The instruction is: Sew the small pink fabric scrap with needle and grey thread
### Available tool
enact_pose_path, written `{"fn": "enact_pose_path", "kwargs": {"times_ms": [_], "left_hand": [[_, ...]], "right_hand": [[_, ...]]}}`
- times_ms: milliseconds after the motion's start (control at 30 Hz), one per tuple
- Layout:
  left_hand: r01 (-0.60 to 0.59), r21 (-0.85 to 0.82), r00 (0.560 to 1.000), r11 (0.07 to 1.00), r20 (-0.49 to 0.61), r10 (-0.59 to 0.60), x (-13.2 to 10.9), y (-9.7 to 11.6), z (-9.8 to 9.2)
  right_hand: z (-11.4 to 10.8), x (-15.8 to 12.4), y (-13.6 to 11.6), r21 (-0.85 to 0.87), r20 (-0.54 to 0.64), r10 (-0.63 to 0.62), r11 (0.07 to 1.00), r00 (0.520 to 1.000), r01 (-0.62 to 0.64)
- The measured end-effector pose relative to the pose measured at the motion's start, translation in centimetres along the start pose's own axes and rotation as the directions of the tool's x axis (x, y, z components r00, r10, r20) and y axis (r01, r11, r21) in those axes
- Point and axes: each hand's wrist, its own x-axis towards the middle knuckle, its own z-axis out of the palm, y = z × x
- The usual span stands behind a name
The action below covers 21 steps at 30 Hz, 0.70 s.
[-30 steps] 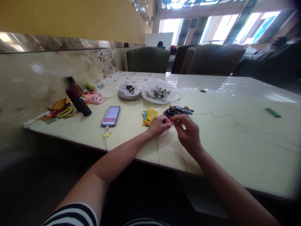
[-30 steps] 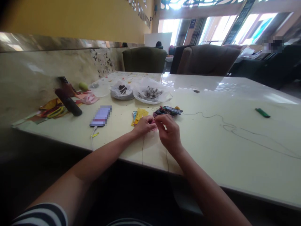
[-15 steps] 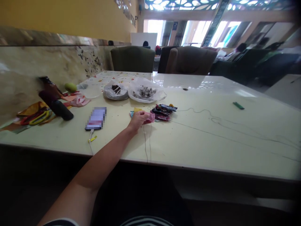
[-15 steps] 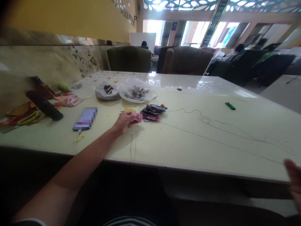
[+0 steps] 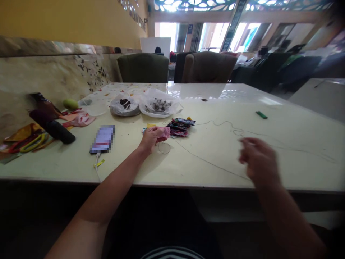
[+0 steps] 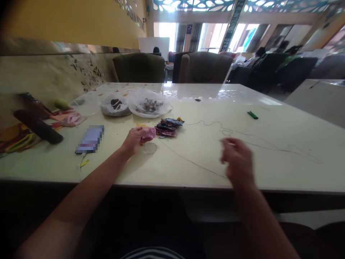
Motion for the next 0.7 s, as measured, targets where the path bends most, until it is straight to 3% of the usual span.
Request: {"fn": "enact_pose_path", "kwargs": {"times_ms": [33, 67, 167, 233, 300, 400, 600, 700], "left_hand": [[0.000, -0.007, 1.000, 1.000, 0.004, 0.000, 0.0, 0.1, -0.1], [-0.002, -0.014, 1.000, 1.000, 0.005, 0.002, 0.0, 0.2, -0.1], [-0.012, -0.037, 1.000, 0.999, 0.009, 0.012, 0.0, 0.5, -0.2], [-0.023, -0.047, 1.000, 0.999, 0.018, 0.024, 0.1, 0.6, -0.2], [-0.041, -0.050, 0.999, 0.998, 0.025, 0.042, 0.0, 0.7, -0.2], [-0.058, -0.040, 0.998, 0.998, 0.020, 0.059, 0.0, 0.6, -0.2], [-0.046, -0.068, 0.999, 0.997, -0.012, 0.045, 0.1, 0.4, -0.3], [-0.032, -0.078, 0.999, 0.996, -0.022, 0.030, 0.2, 0.4, -0.2]], "right_hand": [[2.5, -0.1, -0.5, 0.053, 0.087, 0.066, 0.996, 0.994, -0.071], [5.1, -0.2, -1.0, 0.089, 0.258, 0.121, 0.985, 0.959, -0.149], [12.5, -0.7, -2.7, 0.088, 0.576, 0.211, 0.944, 0.790, -0.317], [15.5, -1.1, -3.4, 0.087, 0.685, 0.236, 0.913, 0.689, -0.399], [16.2, -1.7, -4.0, 0.133, 0.724, 0.205, 0.896, 0.659, -0.425], [13.7, -2.8, -4.9, 0.260, 0.742, 0.077, 0.883, 0.666, -0.392], [4.0, -6.1, -6.3, 0.313, 0.813, -0.076, 0.894, 0.577, -0.322], [-0.1, -7.4, -5.8, 0.334, 0.787, -0.168, 0.925, 0.594, -0.181]]}}
